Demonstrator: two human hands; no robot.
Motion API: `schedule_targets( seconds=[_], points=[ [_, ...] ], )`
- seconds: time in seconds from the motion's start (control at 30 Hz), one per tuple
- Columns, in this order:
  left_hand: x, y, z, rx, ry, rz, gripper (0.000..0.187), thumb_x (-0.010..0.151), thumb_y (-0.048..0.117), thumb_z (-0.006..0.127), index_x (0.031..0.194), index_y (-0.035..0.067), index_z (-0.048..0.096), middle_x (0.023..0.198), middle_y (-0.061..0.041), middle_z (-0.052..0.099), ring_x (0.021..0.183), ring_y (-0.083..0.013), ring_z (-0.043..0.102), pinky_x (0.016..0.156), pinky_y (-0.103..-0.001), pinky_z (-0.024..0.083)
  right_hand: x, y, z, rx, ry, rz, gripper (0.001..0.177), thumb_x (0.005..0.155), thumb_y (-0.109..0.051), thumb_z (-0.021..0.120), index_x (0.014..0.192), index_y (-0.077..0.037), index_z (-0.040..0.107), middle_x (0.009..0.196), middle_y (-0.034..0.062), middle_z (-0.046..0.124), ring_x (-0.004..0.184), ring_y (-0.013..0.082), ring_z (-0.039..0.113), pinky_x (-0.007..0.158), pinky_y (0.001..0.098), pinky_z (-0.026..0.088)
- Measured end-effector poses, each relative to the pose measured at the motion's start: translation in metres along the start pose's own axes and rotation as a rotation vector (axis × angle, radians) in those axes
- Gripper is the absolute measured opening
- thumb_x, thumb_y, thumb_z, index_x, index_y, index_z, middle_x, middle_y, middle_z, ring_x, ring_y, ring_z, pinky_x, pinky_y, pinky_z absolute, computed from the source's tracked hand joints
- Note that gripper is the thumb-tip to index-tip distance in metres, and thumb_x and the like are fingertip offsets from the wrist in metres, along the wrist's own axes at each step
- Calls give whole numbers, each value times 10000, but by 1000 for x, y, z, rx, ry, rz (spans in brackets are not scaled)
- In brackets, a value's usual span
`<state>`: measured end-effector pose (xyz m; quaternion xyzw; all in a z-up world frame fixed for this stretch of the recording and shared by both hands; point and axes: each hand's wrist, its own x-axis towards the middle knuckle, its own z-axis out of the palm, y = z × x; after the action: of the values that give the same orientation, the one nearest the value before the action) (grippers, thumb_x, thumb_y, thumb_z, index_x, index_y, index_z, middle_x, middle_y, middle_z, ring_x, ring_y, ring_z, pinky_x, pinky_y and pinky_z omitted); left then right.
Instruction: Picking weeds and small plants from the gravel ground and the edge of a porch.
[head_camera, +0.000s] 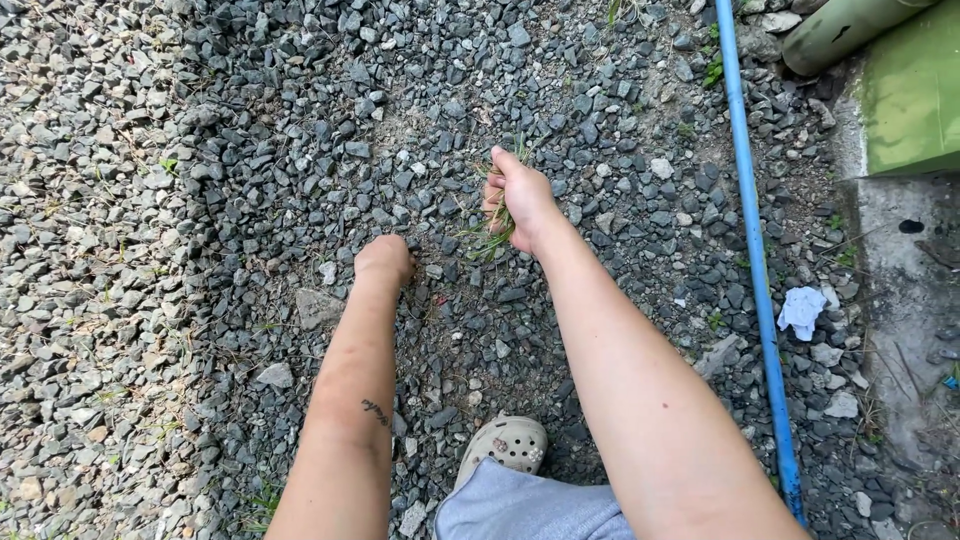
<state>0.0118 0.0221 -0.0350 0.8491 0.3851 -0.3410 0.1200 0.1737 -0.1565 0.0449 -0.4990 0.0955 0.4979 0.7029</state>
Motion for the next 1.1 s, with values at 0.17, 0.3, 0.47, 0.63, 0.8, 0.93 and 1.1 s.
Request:
schedule_targets(
  seconds=[0.17,0.3,0.47,0.63,0.8,0.93,1.1],
  points=[
    [18,-9,10,13,46,41,296,930,125,637,1195,47,746,1289,-189,698,1184,-340,690,1002,-428,557,-1,1,-1,-13,6,0,451,1004,-479,524,692,-189,378,570,-66,327,486,96,290,433,308,195],
    [2,1,0,27,8,16,324,899,180,689,1192,43,714,1289,-185,670,1182,-335,668,999,-425,543,2,2,-3,-19,3,-6,460,998,-485,532,683,-188,376,569,-64,323,483,100,282,429,313,193],
    [-3,2,12,105,53,66,277,941,158,634,1166,56,760,1287,-174,709,1175,-327,702,989,-419,577,1,0,-1,-38,33,-2,459,992,-491,526,681,-188,379,572,-58,345,486,104,310,430,311,220],
    [-10,-4,21,43,203,111,298,932,280,667,1132,69,728,1224,-163,688,1097,-348,696,926,-444,576,-1,1,-6,-47,53,-1,447,990,-489,520,683,-190,394,578,-59,354,482,100,321,422,305,215],
    [-8,-7,22,-78,199,70,281,932,288,666,1077,65,756,1124,-165,743,1023,-320,734,932,-438,590,-3,2,-14,-11,64,45,445,993,-481,538,689,-188,397,589,-71,344,469,83,300,416,294,206],
    [-8,-14,17,-188,214,60,296,863,312,717,1064,102,777,1093,-170,737,1027,-336,720,935,-442,575,-7,-1,-16,-24,72,32,444,987,-492,539,693,-189,399,589,-72,337,470,83,292,417,296,212],
    [1,-29,-2,-530,293,152,331,862,344,723,950,28,767,854,-175,744,812,-287,724,845,-378,568,-7,0,-11,-53,101,51,418,985,-487,538,708,-195,425,603,-77,364,503,81,348,445,289,254]
  ],
)
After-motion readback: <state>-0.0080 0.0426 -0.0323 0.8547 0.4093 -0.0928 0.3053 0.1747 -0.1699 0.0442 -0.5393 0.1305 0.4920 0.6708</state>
